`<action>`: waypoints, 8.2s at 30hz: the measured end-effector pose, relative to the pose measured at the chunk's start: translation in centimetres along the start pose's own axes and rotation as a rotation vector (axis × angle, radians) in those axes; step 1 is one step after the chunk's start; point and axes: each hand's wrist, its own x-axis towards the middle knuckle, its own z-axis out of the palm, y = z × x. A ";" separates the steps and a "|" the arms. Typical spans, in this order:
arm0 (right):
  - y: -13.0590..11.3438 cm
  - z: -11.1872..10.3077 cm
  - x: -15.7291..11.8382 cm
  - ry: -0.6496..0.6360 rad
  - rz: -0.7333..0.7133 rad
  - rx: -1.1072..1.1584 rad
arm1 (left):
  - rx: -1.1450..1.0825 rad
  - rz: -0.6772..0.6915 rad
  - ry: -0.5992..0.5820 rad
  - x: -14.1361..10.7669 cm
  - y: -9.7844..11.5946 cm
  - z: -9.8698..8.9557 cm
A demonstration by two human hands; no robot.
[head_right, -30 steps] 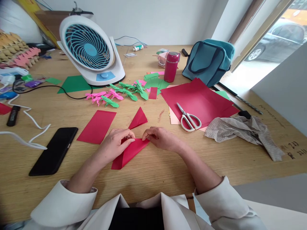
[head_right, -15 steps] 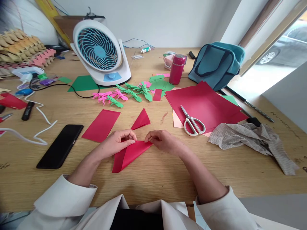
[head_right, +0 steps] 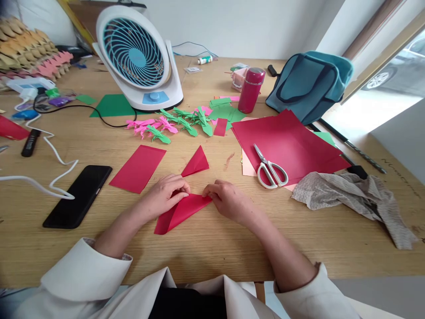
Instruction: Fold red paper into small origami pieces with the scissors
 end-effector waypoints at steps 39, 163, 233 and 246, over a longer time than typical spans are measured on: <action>-1.8 2.2 -2.7 0.004 -0.259 -0.492 | 0.574 -0.227 -0.037 -4.4 7.6 5.7; -4.2 1.8 -9.6 0.511 -0.342 -0.179 | -1.135 -0.651 0.235 -4.9 8.5 1.3; -1.3 2.4 0.3 0.067 -0.124 0.240 | -1.419 -0.445 0.641 3.1 0.6 1.2; 4.7 -5.2 -1.4 0.463 0.418 -0.525 | -0.679 -0.218 0.804 2.8 -1.6 0.3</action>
